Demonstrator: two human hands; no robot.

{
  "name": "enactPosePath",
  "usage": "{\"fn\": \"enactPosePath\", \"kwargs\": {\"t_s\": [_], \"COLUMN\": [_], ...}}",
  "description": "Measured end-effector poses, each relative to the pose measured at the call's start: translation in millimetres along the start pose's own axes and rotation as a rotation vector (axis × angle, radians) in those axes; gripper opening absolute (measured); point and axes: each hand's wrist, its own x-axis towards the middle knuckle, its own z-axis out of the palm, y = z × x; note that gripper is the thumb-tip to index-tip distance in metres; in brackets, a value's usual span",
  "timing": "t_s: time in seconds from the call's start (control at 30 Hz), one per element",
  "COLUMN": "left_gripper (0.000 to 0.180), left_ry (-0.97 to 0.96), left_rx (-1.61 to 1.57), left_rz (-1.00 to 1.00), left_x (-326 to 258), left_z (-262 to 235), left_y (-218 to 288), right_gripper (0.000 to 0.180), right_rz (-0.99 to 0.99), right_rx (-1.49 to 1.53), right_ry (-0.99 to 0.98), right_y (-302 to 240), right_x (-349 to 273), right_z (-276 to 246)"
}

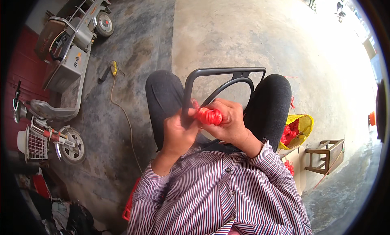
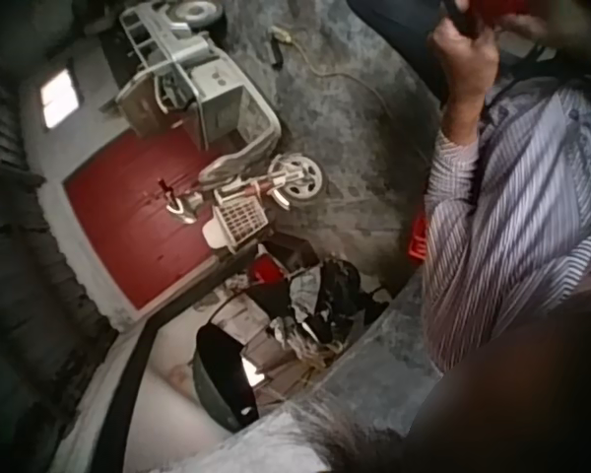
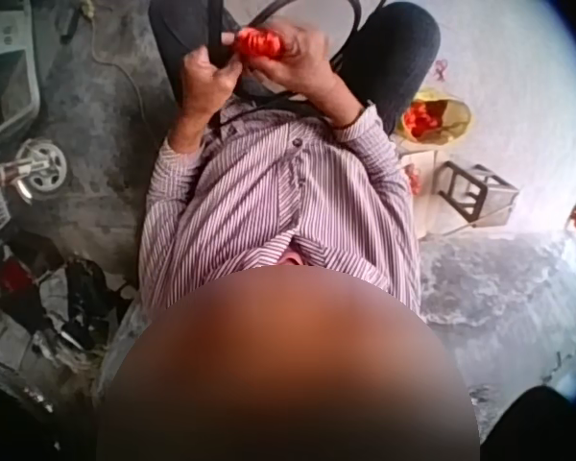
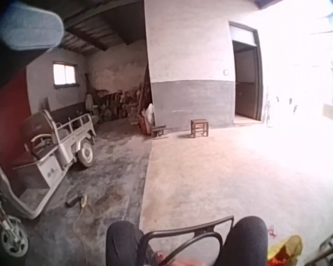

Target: The recorder is wrapping red plastic ribbon around a circular black frame.

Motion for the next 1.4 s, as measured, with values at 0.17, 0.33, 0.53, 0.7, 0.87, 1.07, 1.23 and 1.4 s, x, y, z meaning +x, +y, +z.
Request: {"fn": "enactPosePath", "kwargs": {"t_s": [0.17, 0.33, 0.53, 0.7, 0.87, 1.07, 1.23, 1.4], "left_gripper": [0.009, 0.006, 0.011, 0.012, 0.012, 0.013, 0.015, 0.021], "left_ry": [0.030, 0.070, 0.046, 0.063, 0.044, 0.050, 0.024, -0.040], "left_rx": [0.015, -0.021, -0.131, -0.229, -0.320, -0.435, -0.525, -0.282], "left_rz": [0.003, -0.086, -0.128, -0.108, -0.111, -0.141, -0.165, -0.117], "left_x": [2.4, 0.9, 0.2, 1.4, 0.7, 6.6, 7.6, 2.5], "left_z": [0.3, -7.2, -19.2, -24.5, -27.4, -31.2, -28.6, -33.8], "left_y": [-2.4, -10.3, -14.5, -17.3, -22.0, -25.0, -17.1, -21.7], "right_gripper": [0.018, 0.017, 0.024, 0.028, 0.031, 0.029, 0.026, 0.043], "right_rz": [0.167, 0.481, 0.464, 0.527, 0.543, 0.512, 0.644, 0.708], "right_rx": [0.241, 0.607, 1.080, 1.370, 1.455, 1.457, 1.243, 1.262], "right_ry": [-0.181, -0.227, 0.100, 0.434, 0.449, 0.374, 0.579, 0.345], "right_y": [-3.0, -8.3, 14.2, 20.8, 20.8, 16.8, 57.4, 33.6], "right_x": [2.7, 0.5, -12.8, -13.7, -13.4, -9.3, -0.5, -3.5], "right_z": [-10.2, -28.7, -59.9, -73.9, -72.3, -75.7, -88.2, -58.2]}}
